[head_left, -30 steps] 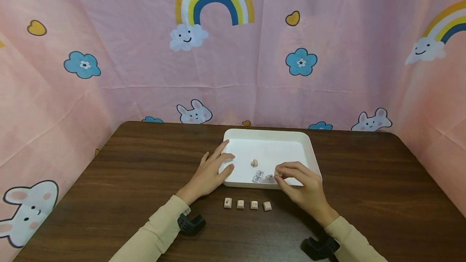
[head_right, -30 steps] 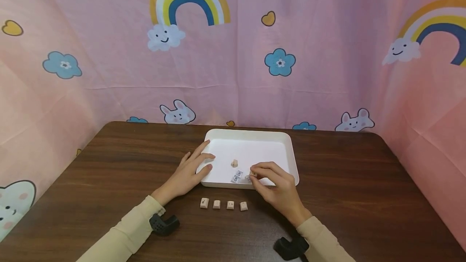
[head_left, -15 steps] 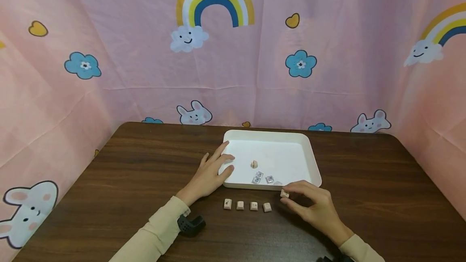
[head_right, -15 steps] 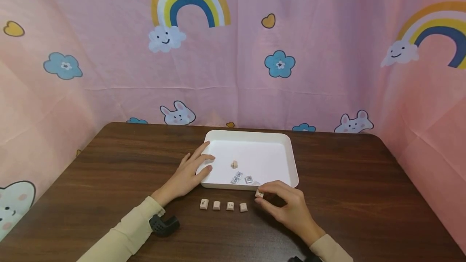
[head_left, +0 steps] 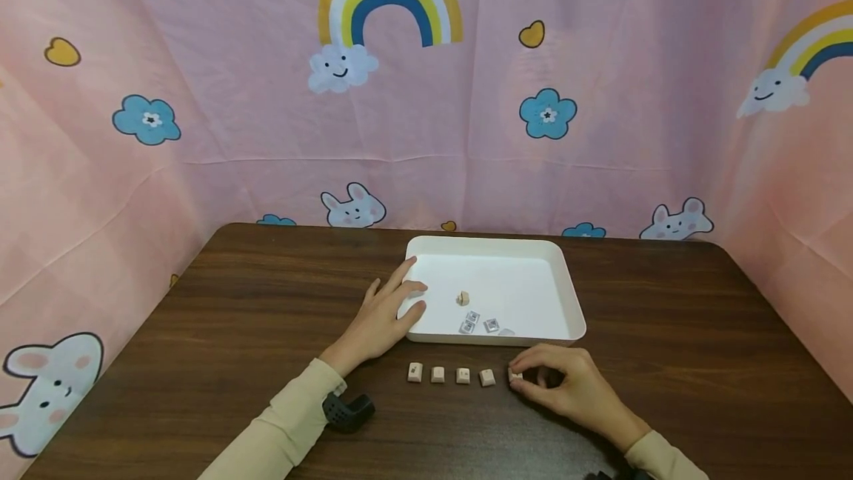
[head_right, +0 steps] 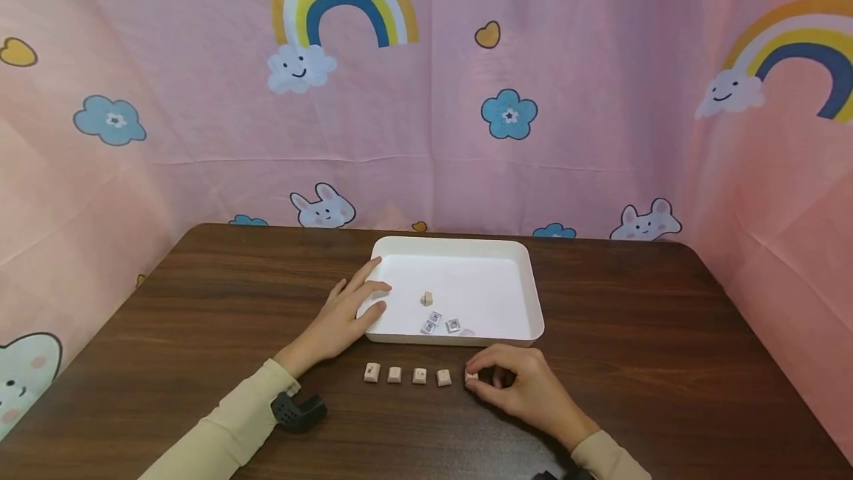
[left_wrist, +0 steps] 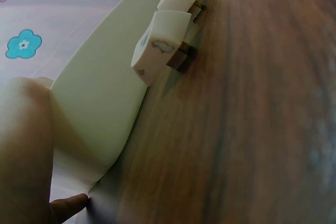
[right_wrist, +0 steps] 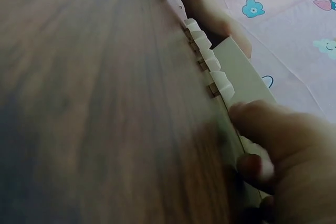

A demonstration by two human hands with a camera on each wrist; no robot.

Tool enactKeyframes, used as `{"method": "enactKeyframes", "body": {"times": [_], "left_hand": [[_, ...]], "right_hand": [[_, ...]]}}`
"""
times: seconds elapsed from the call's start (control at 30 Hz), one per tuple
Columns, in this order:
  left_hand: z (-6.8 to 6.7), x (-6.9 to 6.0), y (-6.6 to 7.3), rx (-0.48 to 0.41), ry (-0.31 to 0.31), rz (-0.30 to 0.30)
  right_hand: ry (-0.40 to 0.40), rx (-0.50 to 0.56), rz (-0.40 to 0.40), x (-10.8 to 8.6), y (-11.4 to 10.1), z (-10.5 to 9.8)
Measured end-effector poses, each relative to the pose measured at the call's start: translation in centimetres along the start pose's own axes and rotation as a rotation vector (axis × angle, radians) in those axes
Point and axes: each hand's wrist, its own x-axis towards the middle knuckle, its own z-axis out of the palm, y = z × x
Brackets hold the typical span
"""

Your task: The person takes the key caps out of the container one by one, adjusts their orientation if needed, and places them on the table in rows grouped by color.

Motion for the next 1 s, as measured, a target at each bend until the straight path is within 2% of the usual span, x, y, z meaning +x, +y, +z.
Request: {"method": "enactKeyframes", "body": {"times": [0.1, 0.17, 0.33, 0.57, 0.8, 1.0], "left_hand": [[-0.04, 0.03, 0.03, 0.001, 0.004, -0.002], [-0.04, 0.07, 0.02, 0.002, 0.006, -0.001], [0.04, 0.05, -0.03, -0.002, -0.001, 0.0], [0.1, -0.01, -0.14, -0.004, -0.004, -0.003], [0.14, 0.01, -0.15, -0.001, 0.0, 0.001], [0.18, 0.01, -0.2, -0.001, -0.002, -0.003]], "right_hand": [[-0.056, 0.013, 0.114, 0.01, -0.02, 0.02], [-0.076, 0.025, 0.14, 0.0, 0.09, 0.04], [-0.077, 0.034, 0.125, -0.04, 0.3, 0.11], [-0.076, 0.025, 0.144, 0.19, -0.03, 0.18], [-0.052, 0.009, 0.095, 0.29, -0.02, 0.36], [-0.053, -0.017, 0.118, 0.19, -0.13, 0.27]]}}
